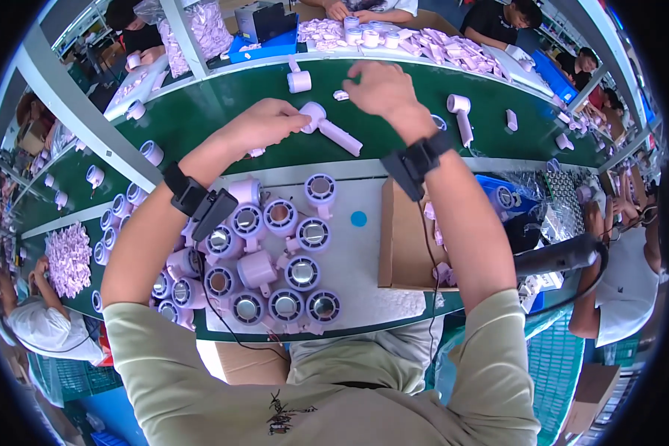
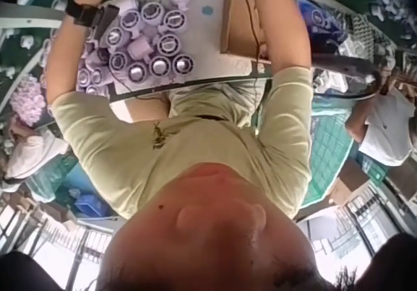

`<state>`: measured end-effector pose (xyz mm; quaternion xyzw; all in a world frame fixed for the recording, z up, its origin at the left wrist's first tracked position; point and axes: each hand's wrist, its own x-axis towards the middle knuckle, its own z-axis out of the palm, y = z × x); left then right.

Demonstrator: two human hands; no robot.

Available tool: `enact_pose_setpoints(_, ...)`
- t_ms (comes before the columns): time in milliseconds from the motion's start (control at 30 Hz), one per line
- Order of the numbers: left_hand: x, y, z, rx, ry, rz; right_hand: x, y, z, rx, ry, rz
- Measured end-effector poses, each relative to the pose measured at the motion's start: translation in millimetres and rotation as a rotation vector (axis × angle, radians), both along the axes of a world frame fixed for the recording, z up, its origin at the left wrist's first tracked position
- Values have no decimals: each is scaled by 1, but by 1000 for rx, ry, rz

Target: The person assembles handheld fans by fitting a handle piece onto the fan head and driving a screw with a power screwdriver. They repeat this process for several fans, picking up components from the table and a box.

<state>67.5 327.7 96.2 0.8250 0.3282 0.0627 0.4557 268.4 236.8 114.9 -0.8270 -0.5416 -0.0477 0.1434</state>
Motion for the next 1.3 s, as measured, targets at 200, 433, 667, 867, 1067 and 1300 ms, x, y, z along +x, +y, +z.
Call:
enact_pose_setpoints(200,103,-4,5,-227,-280,70,187,-24,-105,-247,106,-284)
enact_pose_setpoints(433,279,19,-63,173,120,78,197,-49,-83,-302,550,-166)
enact_pose_setpoints(667,355,18,-161,459,185,64,204,-50,-98,-333,467,-205)
enact_pose_setpoints(867,339,3,-109,265,-23,-27,219,-59,-111,-234,362,-204)
enact_pose_setpoints(1067,211,-76,20,-178,-695,-285,219,-75,-110,-216,292,-266)
enact_pose_setpoints(1300,0,-140,73,-286,-656,-241,198,-41,-84,-89,237,-154)
